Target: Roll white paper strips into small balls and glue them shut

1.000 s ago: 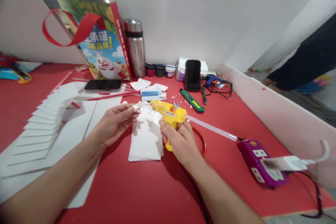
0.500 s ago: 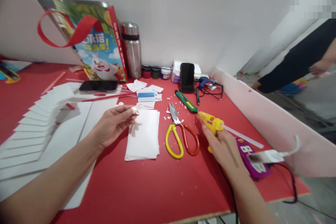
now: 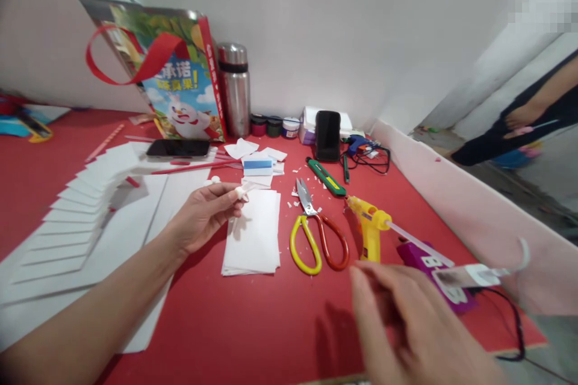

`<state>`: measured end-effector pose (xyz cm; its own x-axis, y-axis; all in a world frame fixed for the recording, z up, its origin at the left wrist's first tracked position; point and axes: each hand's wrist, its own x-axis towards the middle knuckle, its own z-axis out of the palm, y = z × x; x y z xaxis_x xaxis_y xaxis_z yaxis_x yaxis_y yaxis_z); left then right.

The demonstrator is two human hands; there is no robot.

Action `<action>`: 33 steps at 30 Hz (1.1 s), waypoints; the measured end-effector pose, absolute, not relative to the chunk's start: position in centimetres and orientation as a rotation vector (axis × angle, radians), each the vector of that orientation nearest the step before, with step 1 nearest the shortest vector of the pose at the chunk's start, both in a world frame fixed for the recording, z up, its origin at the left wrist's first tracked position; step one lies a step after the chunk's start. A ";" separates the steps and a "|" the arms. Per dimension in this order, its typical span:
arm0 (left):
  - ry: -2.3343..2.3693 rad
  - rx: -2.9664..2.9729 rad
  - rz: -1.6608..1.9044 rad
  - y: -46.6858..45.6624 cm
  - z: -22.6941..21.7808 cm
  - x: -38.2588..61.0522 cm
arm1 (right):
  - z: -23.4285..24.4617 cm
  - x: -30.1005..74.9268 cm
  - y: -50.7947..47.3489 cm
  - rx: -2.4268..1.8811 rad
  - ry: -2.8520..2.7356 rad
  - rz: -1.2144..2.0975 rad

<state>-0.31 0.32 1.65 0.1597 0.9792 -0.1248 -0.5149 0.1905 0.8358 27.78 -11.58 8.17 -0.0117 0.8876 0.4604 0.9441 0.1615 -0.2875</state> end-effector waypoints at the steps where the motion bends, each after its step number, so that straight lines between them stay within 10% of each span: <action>1: 0.782 0.739 1.214 0.3 1.7 -0.2 | 8.9 26.1 -11.7 -1.681 -1.866 -0.062; 11: 0.655 0.730 1.235 0.1 1.4 -0.3 | 3.7 16.2 1.0 -1.079 -1.291 1.255; 33: 0.722 0.693 1.236 -0.1 1.5 -0.1 | 1.8 16.0 0.3 -0.921 -1.161 1.330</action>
